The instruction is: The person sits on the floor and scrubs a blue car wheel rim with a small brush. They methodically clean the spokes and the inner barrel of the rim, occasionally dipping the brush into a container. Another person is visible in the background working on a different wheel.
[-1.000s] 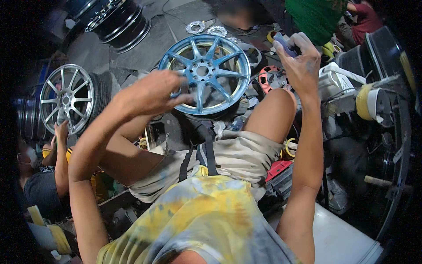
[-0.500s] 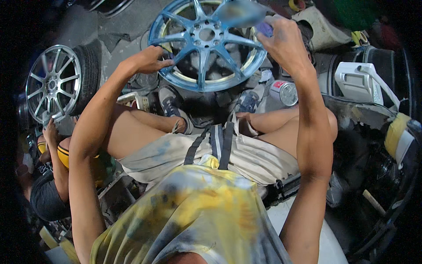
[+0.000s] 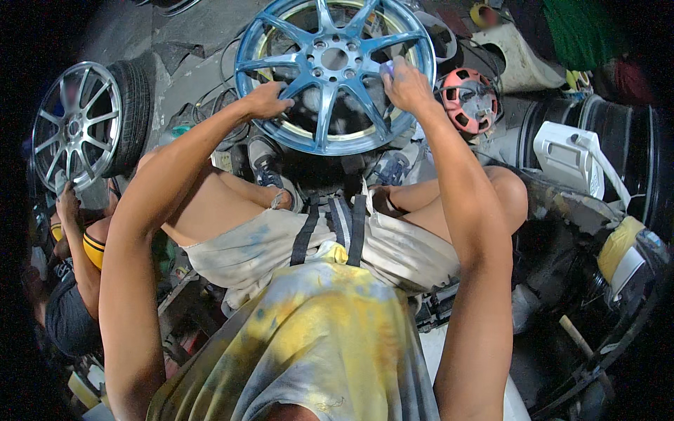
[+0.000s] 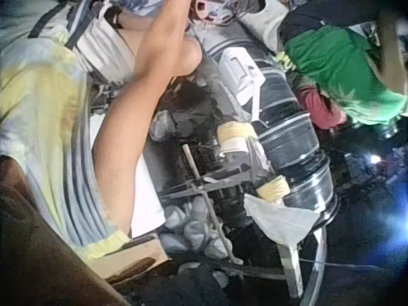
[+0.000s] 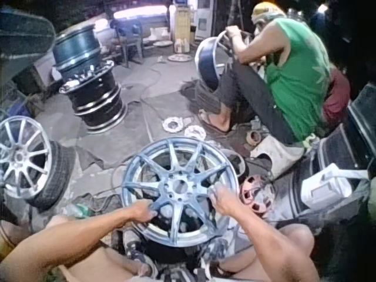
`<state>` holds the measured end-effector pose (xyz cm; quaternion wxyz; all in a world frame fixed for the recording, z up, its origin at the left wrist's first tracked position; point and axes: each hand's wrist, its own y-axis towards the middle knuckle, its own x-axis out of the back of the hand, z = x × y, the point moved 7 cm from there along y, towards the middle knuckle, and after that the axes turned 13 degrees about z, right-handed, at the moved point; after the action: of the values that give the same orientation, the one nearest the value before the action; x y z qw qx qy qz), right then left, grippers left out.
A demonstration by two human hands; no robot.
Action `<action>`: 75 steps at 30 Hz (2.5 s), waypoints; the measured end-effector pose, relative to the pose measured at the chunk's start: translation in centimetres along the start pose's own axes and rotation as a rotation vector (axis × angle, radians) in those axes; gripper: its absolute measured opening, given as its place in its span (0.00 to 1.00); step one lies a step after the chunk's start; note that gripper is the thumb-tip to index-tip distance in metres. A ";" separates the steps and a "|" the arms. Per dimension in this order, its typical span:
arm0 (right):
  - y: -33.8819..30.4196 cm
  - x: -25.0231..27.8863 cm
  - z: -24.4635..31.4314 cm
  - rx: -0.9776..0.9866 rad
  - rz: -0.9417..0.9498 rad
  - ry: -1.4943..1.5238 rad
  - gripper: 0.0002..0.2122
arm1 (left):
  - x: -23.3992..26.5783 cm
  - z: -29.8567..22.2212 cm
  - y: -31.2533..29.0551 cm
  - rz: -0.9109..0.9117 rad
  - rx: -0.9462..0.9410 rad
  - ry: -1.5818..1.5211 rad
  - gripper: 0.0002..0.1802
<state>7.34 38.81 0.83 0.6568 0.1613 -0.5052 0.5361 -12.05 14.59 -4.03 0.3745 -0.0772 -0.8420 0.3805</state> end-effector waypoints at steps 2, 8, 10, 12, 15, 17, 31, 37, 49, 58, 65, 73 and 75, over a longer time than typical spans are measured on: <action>0.2 -0.3 0.2 0.009 0.001 0.039 0.15 | -0.1 0.3 1.5 0.079 0.056 -0.110 0.30; -1.1 -1.4 0.4 -0.020 0.073 0.072 0.18 | 5.6 -1.7 0.8 0.069 0.120 0.015 0.39; -3.1 -1.9 3.7 -0.046 0.178 0.087 0.19 | 9.2 -1.9 -0.8 -0.196 0.219 0.301 0.36; -4.7 -3.9 6.0 0.090 0.325 0.160 0.21 | 11.5 -0.6 -0.3 -0.247 0.177 0.345 0.23; -6.2 -2.4 9.2 0.090 0.394 0.228 0.23 | 12.3 -2.1 0.3 -0.258 0.003 0.397 0.24; -5.7 1.1 8.6 0.153 0.107 0.159 0.18 | 9.3 -3.7 0.6 -0.356 -0.123 0.429 0.27; -8.4 9.1 6.9 0.177 -0.285 0.043 0.12 | -7.1 -13.6 -8.1 -0.175 -0.595 0.731 0.55; -9.1 6.8 7.1 0.143 -0.138 0.189 0.10 | -9.5 -11.3 -9.2 -0.164 -0.740 0.847 0.41; -14.6 -6.7 12.6 0.163 -0.340 0.221 0.08 | 20.9 -14.6 -14.9 -0.595 -0.268 0.174 0.31; -14.2 -7.1 14.2 0.271 -0.425 0.205 0.07 | 23.8 2.1 -18.1 -0.461 0.096 -0.108 0.34; -14.6 -7.3 14.3 0.294 -0.423 0.216 0.07 | 23.3 6.6 -20.0 -0.480 0.044 -0.162 0.30; -14.4 -6.8 14.2 0.292 -0.454 0.185 0.08 | 23.3 3.1 -17.5 -0.445 0.065 -0.214 0.34; -12.4 -6.5 14.0 0.249 -0.425 0.142 0.07 | 23.4 2.5 -17.1 -0.440 0.040 -0.222 0.35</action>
<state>11.75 20.14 5.56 0.7635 0.3055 -0.3426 0.4543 -27.68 10.92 20.18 0.3552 0.1577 -0.8669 0.3123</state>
